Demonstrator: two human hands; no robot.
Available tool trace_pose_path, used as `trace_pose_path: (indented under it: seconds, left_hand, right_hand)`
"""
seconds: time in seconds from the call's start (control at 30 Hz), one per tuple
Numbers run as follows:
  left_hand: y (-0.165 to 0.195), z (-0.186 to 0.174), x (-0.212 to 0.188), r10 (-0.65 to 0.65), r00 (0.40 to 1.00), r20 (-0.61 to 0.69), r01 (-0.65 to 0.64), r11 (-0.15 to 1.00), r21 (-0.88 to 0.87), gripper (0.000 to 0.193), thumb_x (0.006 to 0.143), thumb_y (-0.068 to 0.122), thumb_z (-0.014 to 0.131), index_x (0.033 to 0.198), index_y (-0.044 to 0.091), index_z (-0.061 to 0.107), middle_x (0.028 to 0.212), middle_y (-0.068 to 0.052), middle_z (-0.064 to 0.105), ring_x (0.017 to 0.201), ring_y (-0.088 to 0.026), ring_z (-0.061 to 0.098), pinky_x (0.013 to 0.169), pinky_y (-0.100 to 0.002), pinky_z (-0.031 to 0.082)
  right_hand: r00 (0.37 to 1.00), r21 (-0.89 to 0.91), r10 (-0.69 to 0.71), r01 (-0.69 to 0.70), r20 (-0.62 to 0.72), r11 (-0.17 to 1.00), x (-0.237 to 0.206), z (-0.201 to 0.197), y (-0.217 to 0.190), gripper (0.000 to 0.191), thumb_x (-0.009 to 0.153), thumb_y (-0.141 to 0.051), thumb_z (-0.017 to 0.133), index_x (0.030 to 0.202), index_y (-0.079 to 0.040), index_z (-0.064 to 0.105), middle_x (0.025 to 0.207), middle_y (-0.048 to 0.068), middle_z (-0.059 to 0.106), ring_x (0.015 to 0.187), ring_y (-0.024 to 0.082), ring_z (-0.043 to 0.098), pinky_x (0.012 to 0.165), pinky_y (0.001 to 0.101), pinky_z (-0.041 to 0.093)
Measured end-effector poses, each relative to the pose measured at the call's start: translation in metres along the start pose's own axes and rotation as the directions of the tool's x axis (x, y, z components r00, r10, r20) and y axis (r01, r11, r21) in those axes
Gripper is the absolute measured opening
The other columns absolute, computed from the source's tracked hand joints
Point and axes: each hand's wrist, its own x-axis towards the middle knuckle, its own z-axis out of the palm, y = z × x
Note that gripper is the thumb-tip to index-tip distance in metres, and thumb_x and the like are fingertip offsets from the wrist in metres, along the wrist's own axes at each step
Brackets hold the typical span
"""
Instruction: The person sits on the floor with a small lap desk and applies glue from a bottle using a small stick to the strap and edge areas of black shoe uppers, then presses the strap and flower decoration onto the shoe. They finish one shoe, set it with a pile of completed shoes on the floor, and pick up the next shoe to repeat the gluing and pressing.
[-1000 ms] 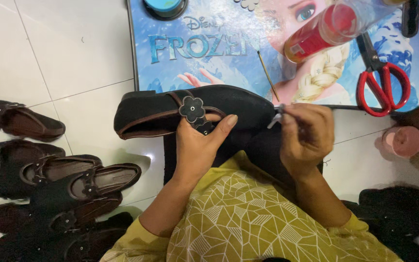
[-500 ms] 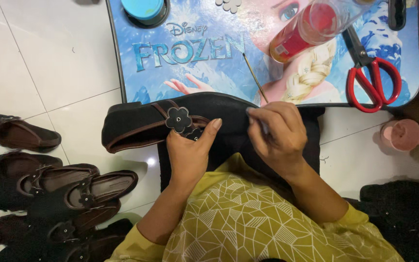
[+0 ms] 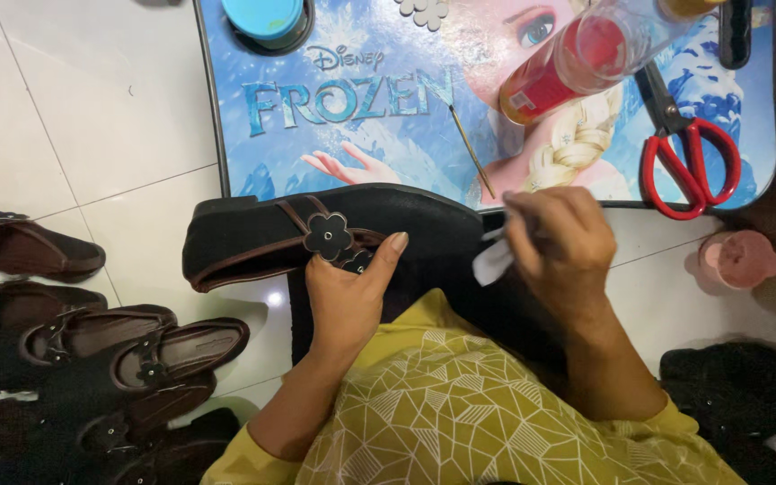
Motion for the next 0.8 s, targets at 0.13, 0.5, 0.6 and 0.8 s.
trace_pose_path:
  seconds: [0.13,0.5,0.6,0.8]
  left_hand:
    - [-0.001,0.0,0.0,0.028,0.999,-0.022,-0.027,0.999,0.04,0.024,0.085,0.019,0.085,0.093,0.001,0.07,0.084,-0.002,0.07,0.076,-0.011,0.063,0.072,-0.029,0.053]
    - [-0.003,0.003,-0.002,-0.02,1.0,0.013,0.02,1.0,-0.023,0.019,0.088,0.018,0.082,0.089,0.002,0.071,0.079,-0.001,0.069,0.071,-0.009,0.059,0.067,-0.027,0.05]
    - [-0.004,0.005,-0.001,0.014,1.0,0.009,-0.014,1.0,-0.008,0.018,0.088,0.017,0.082,0.09,0.002,0.071,0.081,-0.002,0.071,0.073,-0.009,0.061,0.068,-0.027,0.051]
    - [-0.003,0.009,-0.003,0.046,0.999,-0.025,-0.045,0.999,0.017,0.02,0.087,0.016,0.082,0.09,0.001,0.07,0.08,-0.003,0.071,0.071,-0.01,0.061,0.068,-0.028,0.051]
  right_hand:
    - [0.992,-0.157,0.061,-0.077,-0.109,0.985,0.005,-0.001,0.027,0.017,0.103,0.0,0.083,0.116,-0.007,0.075,0.105,0.011,0.067,0.096,0.025,0.066,0.084,0.0341,0.053]
    - [0.944,-0.072,0.081,-0.109,-0.321,0.991,0.021,-0.002,0.038,0.01,0.109,-0.001,0.078,0.114,-0.002,0.07,0.111,0.012,0.069,0.104,0.026,0.064,0.095,0.0342,0.052]
    - [0.937,0.019,0.153,-0.155,-0.315,0.988,0.02,-0.005,0.04,0.012,0.106,-0.001,0.077,0.115,-0.001,0.07,0.11,0.012,0.069,0.097,0.025,0.065,0.087,0.0324,0.054]
    - [0.951,-0.054,0.071,-0.091,-0.3,0.994,0.019,-0.014,0.034,0.014,0.102,0.0,0.078,0.113,-0.002,0.072,0.109,0.012,0.069,0.101,0.027,0.066,0.092,0.0357,0.052]
